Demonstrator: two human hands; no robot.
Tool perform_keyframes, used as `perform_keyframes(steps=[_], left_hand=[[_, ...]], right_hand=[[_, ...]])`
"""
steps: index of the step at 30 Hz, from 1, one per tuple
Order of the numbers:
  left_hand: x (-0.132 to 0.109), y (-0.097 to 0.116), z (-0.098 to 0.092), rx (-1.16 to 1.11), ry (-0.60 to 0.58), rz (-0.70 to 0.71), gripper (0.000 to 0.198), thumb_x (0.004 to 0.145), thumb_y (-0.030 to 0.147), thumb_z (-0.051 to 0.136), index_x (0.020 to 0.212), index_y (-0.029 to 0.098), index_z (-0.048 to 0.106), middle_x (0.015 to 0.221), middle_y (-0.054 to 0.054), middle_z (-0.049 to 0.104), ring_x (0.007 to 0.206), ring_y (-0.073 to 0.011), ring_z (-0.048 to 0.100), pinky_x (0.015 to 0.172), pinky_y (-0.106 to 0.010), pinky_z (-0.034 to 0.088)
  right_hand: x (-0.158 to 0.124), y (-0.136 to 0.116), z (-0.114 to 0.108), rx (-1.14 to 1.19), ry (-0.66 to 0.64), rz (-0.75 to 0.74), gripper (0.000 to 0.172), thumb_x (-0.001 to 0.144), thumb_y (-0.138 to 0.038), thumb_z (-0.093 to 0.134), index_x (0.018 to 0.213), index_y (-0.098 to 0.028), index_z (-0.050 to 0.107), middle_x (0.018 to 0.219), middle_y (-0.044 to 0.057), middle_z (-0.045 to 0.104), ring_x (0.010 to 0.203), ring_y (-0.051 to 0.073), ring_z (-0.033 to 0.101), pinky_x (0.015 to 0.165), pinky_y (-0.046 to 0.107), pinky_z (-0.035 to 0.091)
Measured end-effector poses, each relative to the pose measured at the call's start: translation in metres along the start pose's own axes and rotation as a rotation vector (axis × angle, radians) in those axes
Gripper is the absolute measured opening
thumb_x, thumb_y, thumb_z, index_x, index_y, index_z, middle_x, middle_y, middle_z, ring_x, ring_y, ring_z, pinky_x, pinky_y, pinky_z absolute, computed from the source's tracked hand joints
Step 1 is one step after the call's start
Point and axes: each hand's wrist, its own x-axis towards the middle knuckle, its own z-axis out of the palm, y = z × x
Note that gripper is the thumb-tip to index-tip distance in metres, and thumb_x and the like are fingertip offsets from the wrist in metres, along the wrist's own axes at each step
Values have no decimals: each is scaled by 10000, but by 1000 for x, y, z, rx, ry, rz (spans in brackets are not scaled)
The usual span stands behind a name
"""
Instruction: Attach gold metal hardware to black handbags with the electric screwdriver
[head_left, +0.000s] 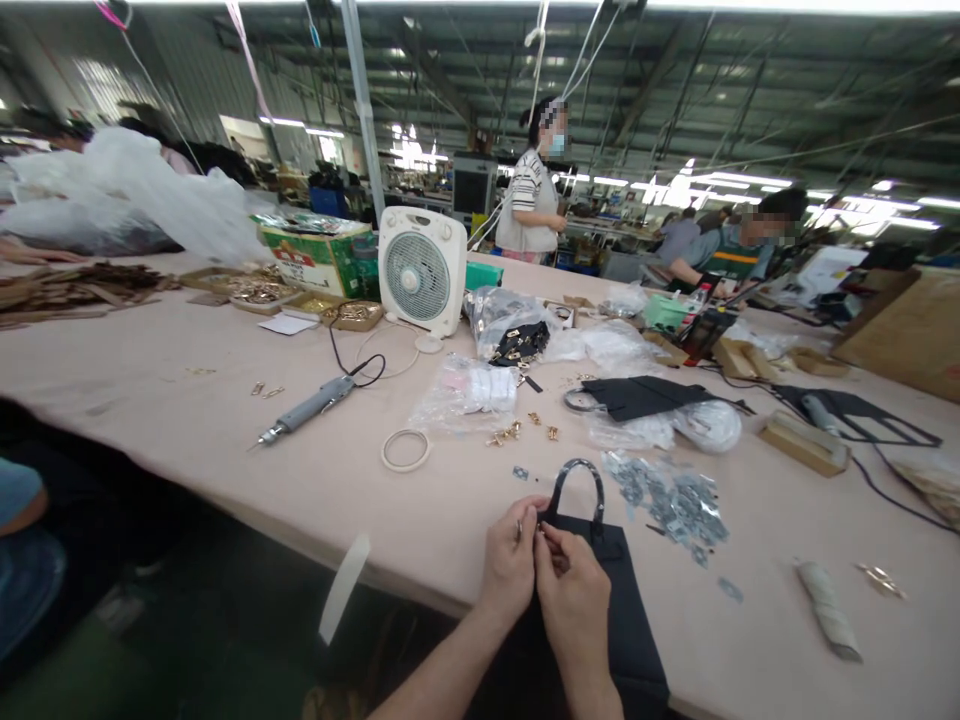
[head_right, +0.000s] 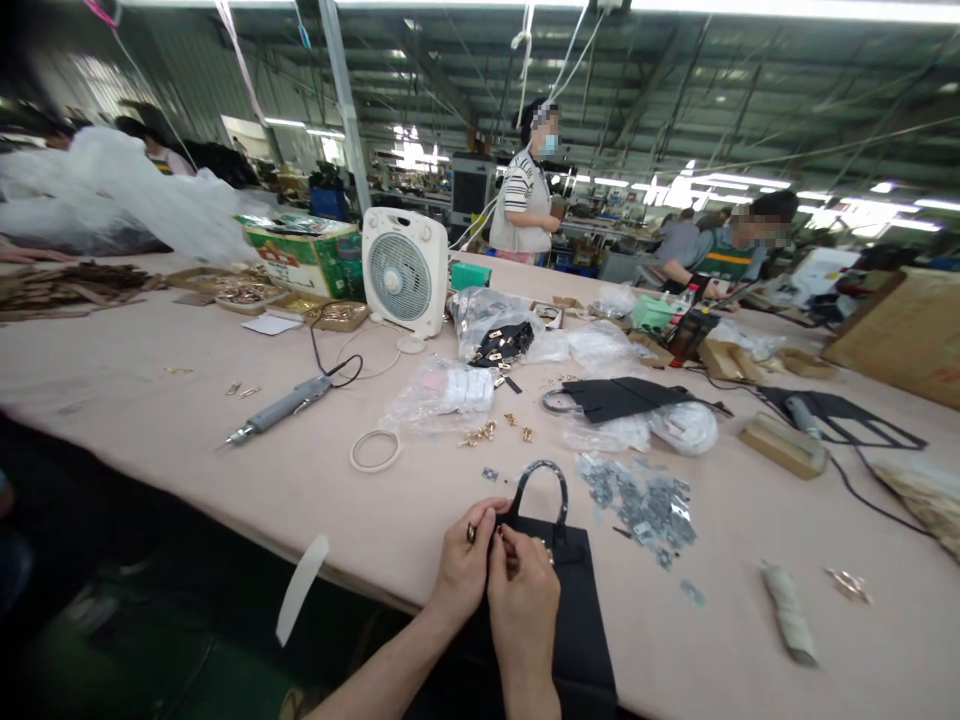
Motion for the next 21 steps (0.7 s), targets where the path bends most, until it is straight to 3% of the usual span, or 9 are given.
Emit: perform_keyframes(steps=[6,10,12,15,17,21], left_hand=[[-2,2,-2,65,16,3,385,1044,423,462,1162,194,748,1184,-88,772,1133,-241,706,1060,-389,534],[-2,-3,-2,130,30,33,355,991,284,484,1240,197,723,1291,-97,734,1233,-248,665,1146,-440,485],[-2,-6,-1,151,43,98,370,939,221,513,1246,200,719,1356,-106,698,1310,-259,614,1194,-467,437],[-3,-5,0,154,47,157,435,843,103,512,1198,220,735,1375,-100,679,1355,-262,572,1215,-478,407],[-4,-4,1,143,39,156,492,791,54,497,1181,231,740,1366,-94,680,1352,-259,572,1213,-477,407],[-3,-9,0,133,25,165,518,776,51,487,1195,222,739,1372,-113,672,1350,-271,574,1205,-489,410]], right_hand=[[-17,5,9,-181,52,-132,545,1042,-589,415,1171,-190,762,933,130,719,852,269,696,770,376,554],[-1,4,-8,-79,-196,-142,459,1030,-541,458,1170,-246,780,883,87,715,813,243,696,752,341,556],[26,3,-21,28,-260,-78,430,1001,-536,519,1167,-239,783,813,61,718,714,216,678,698,319,555],[86,6,-30,119,-89,34,498,952,-572,573,1207,-188,761,741,49,721,631,200,651,629,304,536],[131,14,-21,117,-15,25,523,956,-574,533,1235,-182,739,856,77,761,729,220,691,708,333,559],[205,32,20,-91,-145,-109,485,966,-433,440,1246,-166,733,1197,146,760,1085,280,707,986,418,535]])
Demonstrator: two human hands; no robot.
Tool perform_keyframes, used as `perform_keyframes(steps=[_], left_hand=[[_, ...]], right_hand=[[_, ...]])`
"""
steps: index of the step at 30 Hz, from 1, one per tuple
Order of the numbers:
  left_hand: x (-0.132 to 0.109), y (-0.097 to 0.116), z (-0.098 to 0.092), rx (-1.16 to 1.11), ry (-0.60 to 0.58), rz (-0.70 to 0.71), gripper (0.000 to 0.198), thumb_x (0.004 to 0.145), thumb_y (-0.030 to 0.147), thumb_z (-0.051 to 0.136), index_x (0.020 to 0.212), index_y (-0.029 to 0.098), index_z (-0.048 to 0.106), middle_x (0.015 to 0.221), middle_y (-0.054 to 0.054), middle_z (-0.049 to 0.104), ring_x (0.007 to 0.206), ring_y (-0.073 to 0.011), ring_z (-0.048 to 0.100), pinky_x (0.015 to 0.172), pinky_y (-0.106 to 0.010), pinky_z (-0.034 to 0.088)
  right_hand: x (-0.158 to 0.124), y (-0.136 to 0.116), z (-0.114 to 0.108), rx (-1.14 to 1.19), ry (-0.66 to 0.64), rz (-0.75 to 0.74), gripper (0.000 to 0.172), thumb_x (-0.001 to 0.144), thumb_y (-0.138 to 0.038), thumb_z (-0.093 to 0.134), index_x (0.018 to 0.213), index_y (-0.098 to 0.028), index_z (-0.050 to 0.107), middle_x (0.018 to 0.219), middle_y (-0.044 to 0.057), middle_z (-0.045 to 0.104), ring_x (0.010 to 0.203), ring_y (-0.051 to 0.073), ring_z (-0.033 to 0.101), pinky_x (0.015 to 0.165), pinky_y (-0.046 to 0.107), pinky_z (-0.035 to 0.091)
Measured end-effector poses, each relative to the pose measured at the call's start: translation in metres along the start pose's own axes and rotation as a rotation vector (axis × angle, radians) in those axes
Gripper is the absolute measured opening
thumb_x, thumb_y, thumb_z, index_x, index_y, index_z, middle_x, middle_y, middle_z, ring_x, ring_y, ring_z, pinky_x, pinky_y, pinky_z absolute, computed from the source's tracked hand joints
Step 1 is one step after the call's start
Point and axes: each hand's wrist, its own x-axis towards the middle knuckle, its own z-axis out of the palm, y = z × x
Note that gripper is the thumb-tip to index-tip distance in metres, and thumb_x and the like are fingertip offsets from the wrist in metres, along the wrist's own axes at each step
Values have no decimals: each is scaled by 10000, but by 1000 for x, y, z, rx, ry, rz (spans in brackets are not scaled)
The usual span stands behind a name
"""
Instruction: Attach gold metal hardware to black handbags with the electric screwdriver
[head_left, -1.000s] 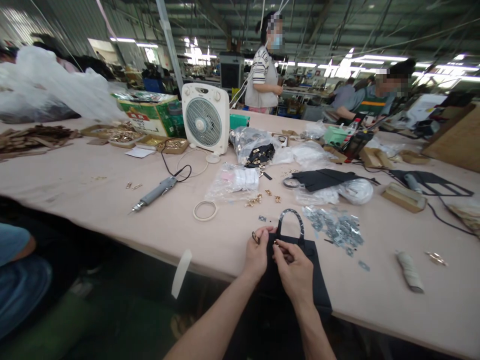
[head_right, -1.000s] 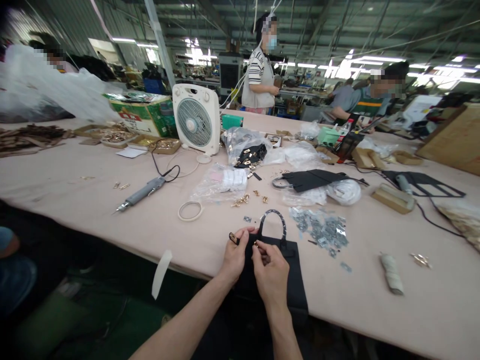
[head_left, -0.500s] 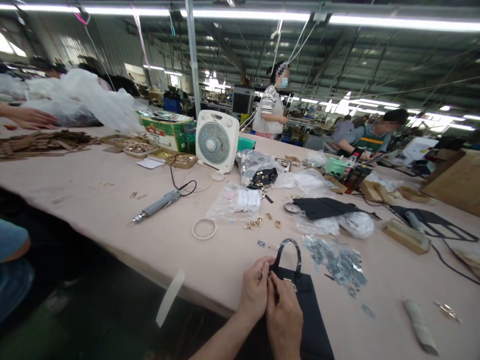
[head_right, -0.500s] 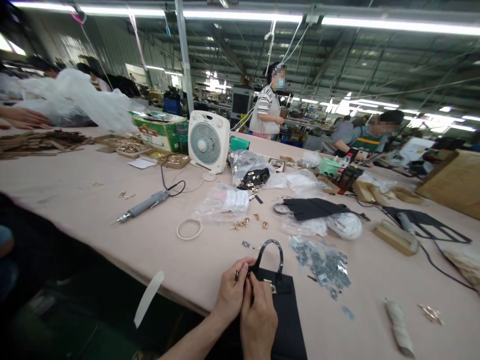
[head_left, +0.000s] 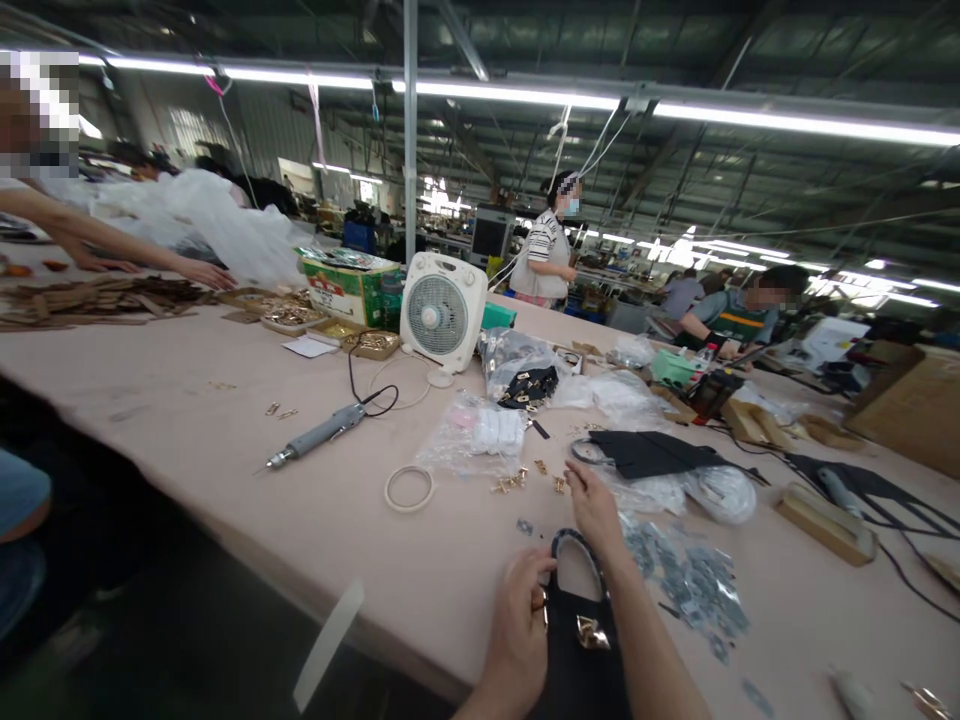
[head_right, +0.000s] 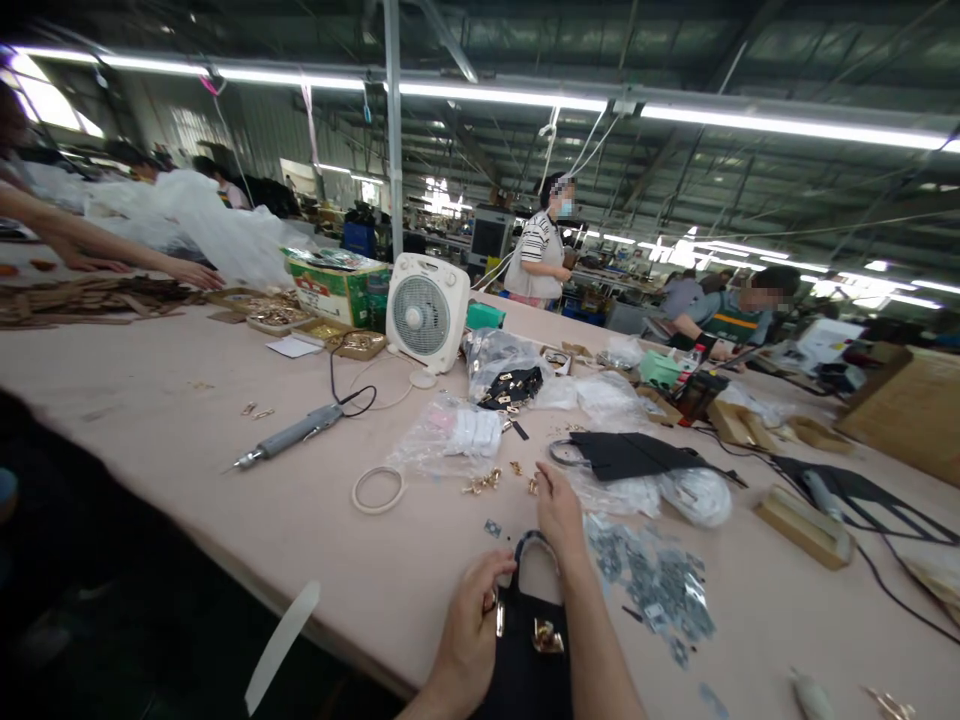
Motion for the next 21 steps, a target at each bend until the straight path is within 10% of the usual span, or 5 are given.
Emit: perform_keyframes(steps=[11,21], left_hand=[[16,-48,0,9,-66,203,557,715,74,525,1223,198,718,1312,-135,711,1264,-289,644,1114,-444,503],[8,-23,3,-24,-28,82,570,721,46,458,1198,205,724,1311,-124,703,1272,-252,623,1128,-431,470]], right_hand=[[40,21,55,-97,-95,-95,284,838,-409,628,967,-215,791,1103,129,780,1089,295,694,1035,401,481],[23,23,42,12,-73,-131,339,889,-459,592,1003,-227,812,1050,100,791,995,280,708,967,425,515]])
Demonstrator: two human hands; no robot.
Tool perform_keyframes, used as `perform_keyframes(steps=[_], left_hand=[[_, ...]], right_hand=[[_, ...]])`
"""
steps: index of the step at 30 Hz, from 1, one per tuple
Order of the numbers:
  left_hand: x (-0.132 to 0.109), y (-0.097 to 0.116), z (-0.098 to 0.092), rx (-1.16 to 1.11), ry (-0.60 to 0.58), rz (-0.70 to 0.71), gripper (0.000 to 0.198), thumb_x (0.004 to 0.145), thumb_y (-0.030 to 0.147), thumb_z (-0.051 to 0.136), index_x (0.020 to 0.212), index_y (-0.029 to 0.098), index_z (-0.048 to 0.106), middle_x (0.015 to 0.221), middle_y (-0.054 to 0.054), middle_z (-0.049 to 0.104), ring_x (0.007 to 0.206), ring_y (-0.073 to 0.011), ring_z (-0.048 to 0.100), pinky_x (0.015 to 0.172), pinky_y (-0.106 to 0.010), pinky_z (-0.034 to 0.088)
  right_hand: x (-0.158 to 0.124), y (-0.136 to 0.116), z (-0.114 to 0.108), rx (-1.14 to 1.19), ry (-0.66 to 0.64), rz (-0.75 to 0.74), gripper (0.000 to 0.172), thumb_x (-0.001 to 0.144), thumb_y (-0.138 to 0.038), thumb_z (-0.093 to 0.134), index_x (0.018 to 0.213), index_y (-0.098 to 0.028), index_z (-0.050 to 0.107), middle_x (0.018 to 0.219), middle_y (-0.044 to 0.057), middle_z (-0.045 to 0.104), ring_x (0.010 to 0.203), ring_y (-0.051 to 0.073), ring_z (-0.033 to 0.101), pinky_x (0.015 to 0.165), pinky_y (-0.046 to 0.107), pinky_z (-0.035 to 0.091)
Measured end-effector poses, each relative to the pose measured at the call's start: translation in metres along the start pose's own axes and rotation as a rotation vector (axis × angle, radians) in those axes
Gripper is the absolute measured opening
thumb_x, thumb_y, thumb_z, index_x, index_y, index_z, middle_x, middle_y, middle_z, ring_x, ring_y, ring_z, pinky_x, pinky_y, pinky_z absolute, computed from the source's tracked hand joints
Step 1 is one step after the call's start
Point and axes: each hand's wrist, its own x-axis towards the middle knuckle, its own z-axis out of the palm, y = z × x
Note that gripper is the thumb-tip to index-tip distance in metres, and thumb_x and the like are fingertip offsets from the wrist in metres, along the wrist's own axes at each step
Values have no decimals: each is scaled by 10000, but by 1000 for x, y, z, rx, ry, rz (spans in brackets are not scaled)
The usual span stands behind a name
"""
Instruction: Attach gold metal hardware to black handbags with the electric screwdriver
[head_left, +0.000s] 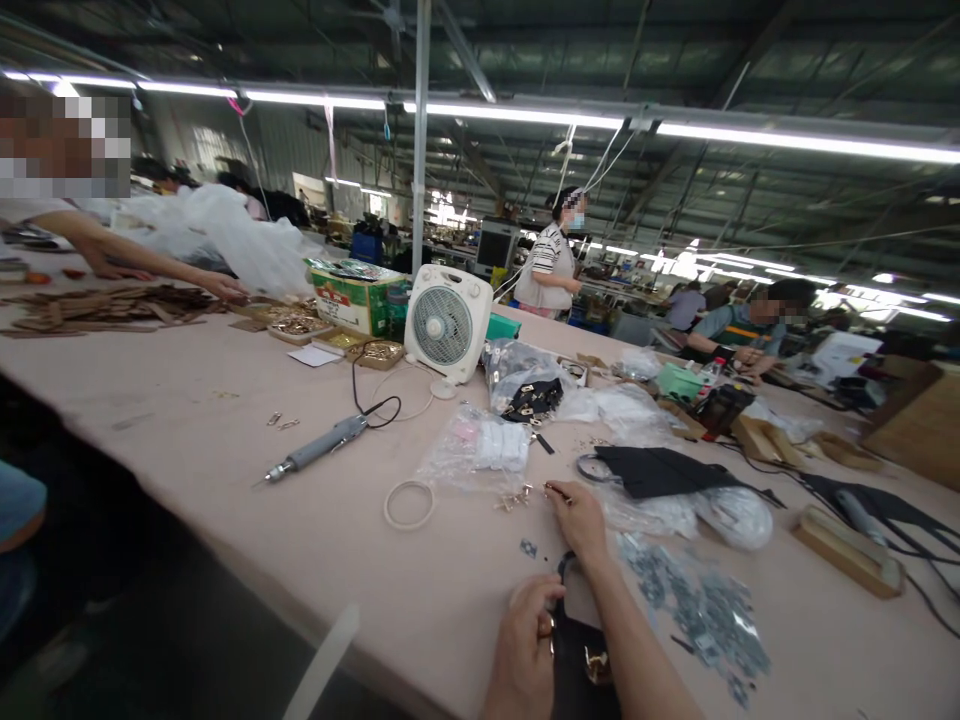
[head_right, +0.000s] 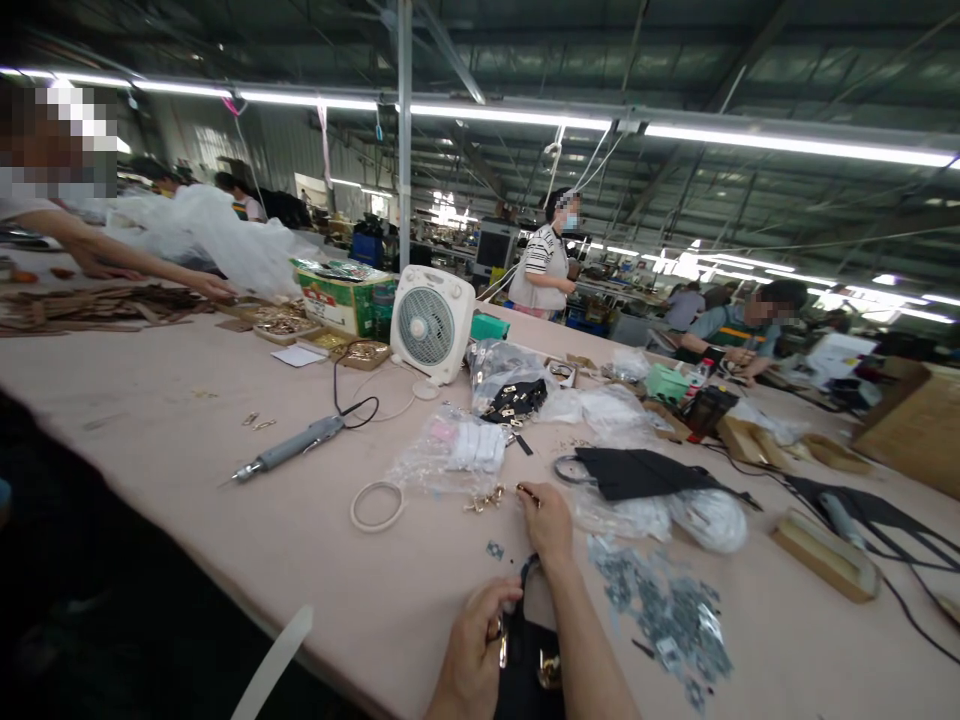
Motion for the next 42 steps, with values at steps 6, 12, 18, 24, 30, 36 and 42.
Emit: perform_keyframes(steps=[6,12,18,24,30,36,42], left_hand=[[-1,18,0,-8,-14,-78,529,733,66,469,1169,212,731,1277,-110,712,1242,-256,630,1125,-438,465],[-2,32,0,4,-26,-58,440,742,91,470,1071,204,740,1192,-112,738,1167,-269,657,1071,-436,499],[-1,29,2,44,-21,-24,402,760,86,480,1054,201,730,1170,-102,749,1145,-256,668,1045,-420,518],[2,31,6,195,-14,-85,304,951,196,477,1150,206,705,1162,-83,754,1135,-244,681,1051,-438,521],[4,30,13,271,38,-67,326,915,145,537,1207,216,663,1222,-74,735,1188,-242,657,1091,-454,509],[13,37,18,405,-325,327,351,884,33,495,1121,215,680,1203,-83,724,1258,-256,581,1131,-465,467],[25,39,28,663,-567,239,285,911,86,499,1065,198,711,1065,-101,727,1066,-261,615,979,-412,505]], right_hand=[[-9,-14,-14,114,63,-4,373,908,-465,573,1022,-199,808,1053,115,785,1000,263,708,924,404,539],[-20,-33,-24,236,77,51,388,841,-547,656,925,-198,803,967,102,794,882,255,724,801,370,569],[-31,-52,-41,399,128,144,564,805,-672,671,989,-146,757,795,90,761,733,234,717,710,357,585],[-78,-45,-91,575,312,294,587,826,-624,716,1166,-146,710,919,75,746,802,190,707,817,374,609],[-177,-37,-132,666,529,474,494,800,-537,801,1115,-162,735,831,49,714,714,164,663,710,318,584],[-252,-43,-130,378,242,542,469,870,-582,711,1098,-174,746,728,34,691,664,194,643,640,312,540],[-252,-48,-115,35,-20,284,378,995,-475,525,1105,-217,778,949,94,716,880,239,678,815,355,544]])
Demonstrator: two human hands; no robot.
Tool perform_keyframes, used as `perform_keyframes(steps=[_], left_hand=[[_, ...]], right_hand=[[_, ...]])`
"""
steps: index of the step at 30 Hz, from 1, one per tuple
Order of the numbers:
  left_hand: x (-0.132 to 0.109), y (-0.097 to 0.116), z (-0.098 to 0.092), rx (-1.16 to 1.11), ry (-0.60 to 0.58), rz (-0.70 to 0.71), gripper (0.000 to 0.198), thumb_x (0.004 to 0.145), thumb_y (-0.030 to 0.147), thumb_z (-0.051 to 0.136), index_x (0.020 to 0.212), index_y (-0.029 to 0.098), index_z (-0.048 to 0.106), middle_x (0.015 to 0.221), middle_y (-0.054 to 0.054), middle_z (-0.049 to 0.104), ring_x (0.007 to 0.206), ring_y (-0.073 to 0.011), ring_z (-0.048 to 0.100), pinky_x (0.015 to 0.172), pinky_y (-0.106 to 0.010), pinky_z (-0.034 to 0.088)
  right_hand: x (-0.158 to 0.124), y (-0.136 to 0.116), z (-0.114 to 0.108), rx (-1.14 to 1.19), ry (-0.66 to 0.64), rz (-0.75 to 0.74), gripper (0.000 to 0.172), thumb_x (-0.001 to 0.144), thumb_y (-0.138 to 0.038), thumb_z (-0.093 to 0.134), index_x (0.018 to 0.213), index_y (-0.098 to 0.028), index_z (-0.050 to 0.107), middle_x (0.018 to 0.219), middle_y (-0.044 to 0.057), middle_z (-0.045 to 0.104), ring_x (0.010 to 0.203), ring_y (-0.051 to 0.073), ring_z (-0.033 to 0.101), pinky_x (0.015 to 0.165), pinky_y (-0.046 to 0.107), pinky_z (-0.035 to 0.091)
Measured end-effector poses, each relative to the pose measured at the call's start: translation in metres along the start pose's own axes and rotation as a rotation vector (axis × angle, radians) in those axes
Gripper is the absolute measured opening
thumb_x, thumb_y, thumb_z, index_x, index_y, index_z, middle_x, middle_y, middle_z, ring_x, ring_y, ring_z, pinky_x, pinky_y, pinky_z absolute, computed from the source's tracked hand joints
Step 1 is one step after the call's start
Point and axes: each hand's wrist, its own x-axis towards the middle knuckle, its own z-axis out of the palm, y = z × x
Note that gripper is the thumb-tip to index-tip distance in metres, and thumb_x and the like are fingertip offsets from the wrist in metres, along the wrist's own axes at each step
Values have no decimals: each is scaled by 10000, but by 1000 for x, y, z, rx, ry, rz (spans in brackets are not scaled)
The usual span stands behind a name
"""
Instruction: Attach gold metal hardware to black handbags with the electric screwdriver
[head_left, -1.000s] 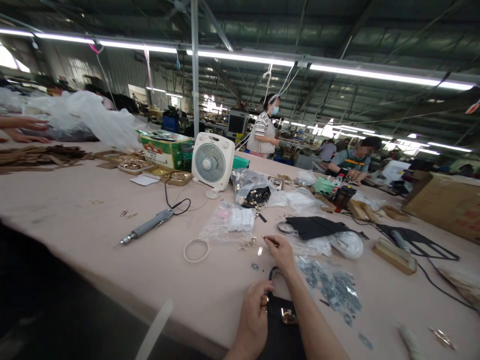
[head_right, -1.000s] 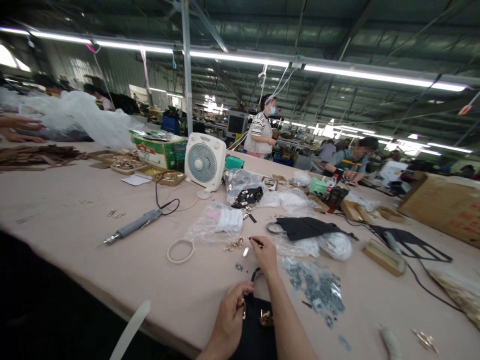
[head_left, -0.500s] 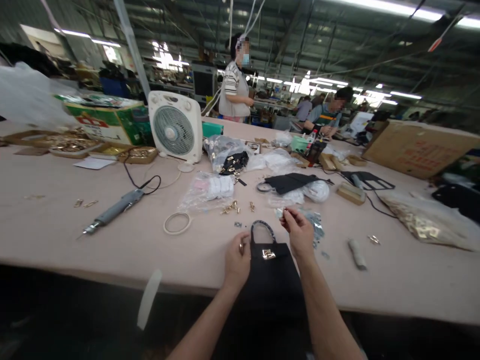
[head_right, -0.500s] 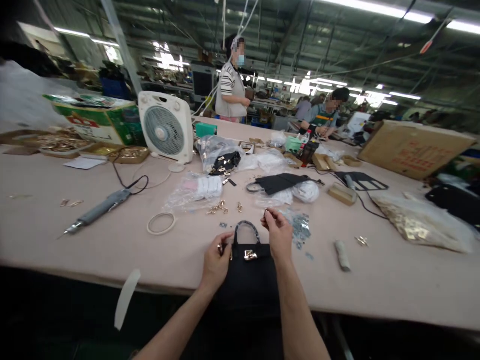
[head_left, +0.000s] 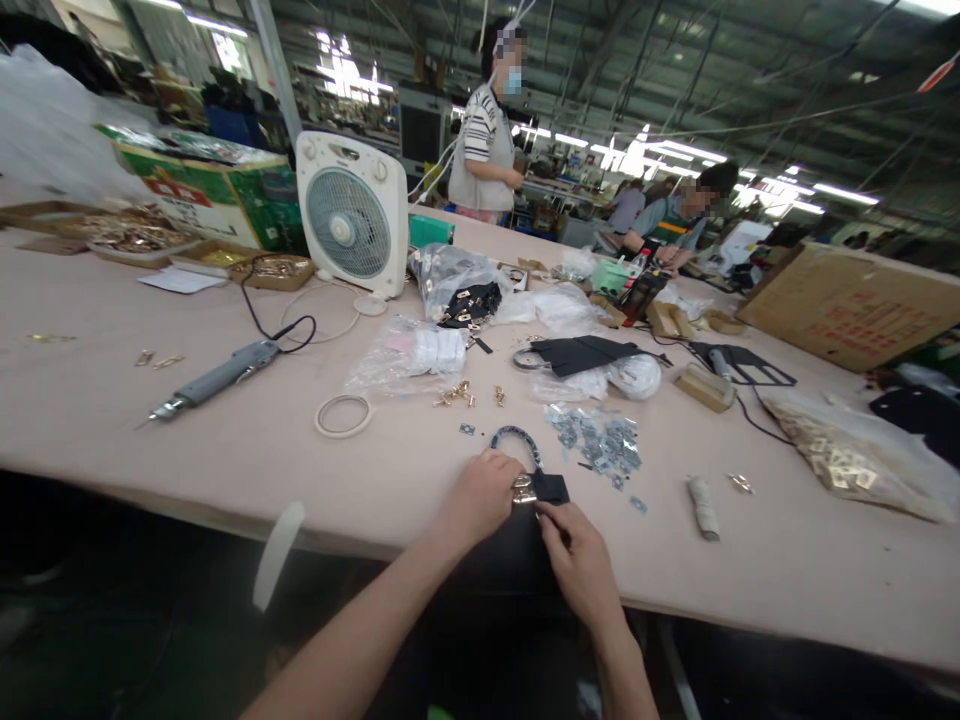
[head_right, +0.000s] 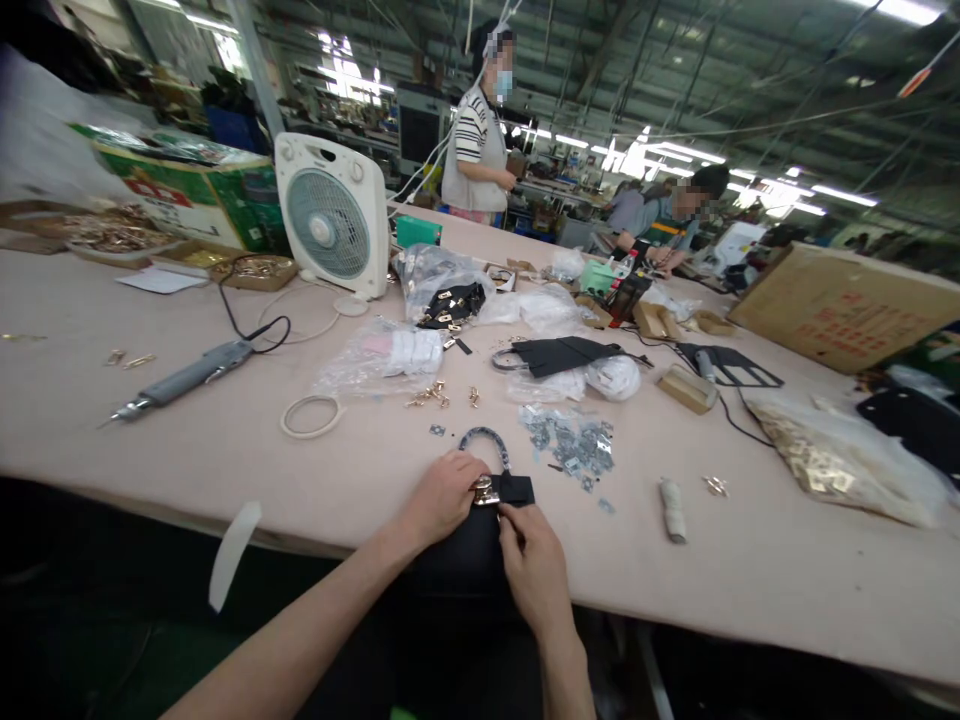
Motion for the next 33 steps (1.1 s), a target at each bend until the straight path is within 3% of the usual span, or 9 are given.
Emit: perform_keyframes(steps=[3,7,12,16,19,22,26,33], left_hand=[[5,-4,-1,-17,-42,-48,275,922,115,501,1013,218,739,993,-77,737,1011,-245,621,948,-377,499],[7,-7,-2,-30,-75,-25,316,869,85,522,1015,239,756,969,-53,754,1003,-240,626,955,-363,485],[15,2,-3,44,-91,-48,284,833,167,598,1062,235,751,1065,-77,753,1030,-273,633,983,-398,477],[28,11,-4,140,-195,-60,350,761,326,736,1088,204,751,1118,-144,725,1027,-355,638,960,-477,483],[38,17,1,243,-255,-71,604,636,523,880,1098,164,729,1134,-200,698,1085,-424,615,980,-537,469],[47,21,8,332,-301,-124,832,545,603,944,1161,108,684,1185,-264,673,1133,-460,596,1001,-583,452],[57,19,10,308,-352,-146,875,521,584,969,1171,75,680,1189,-283,680,1142,-468,608,1024,-601,440],[62,10,3,302,-495,-94,777,617,710,856,1153,162,731,1249,-191,692,1206,-397,597,1040,-509,452]], right_hand=[[9,0,8,-45,1,-14,407,1001,-445,492,1230,-218,740,938,79,695,867,230,666,812,348,547],[19,15,10,68,156,131,579,1004,-479,472,1489,-169,531,840,26,650,685,195,629,680,336,548],[27,34,2,130,269,219,485,963,-540,538,1215,-165,714,800,39,670,631,185,643,679,347,557],[26,39,3,170,301,220,452,946,-551,582,1164,-183,728,820,38,688,650,183,676,705,347,575],[24,40,7,191,321,218,452,930,-557,616,1151,-179,728,881,61,709,675,187,704,709,344,597],[23,39,9,198,304,211,458,920,-557,639,1146,-168,727,924,86,729,678,186,718,692,331,606],[21,35,9,166,282,204,451,914,-551,655,1126,-160,727,917,88,737,679,185,719,692,324,603],[17,40,11,77,305,140,419,911,-532,668,1098,-165,748,966,106,752,715,192,709,710,339,605]])
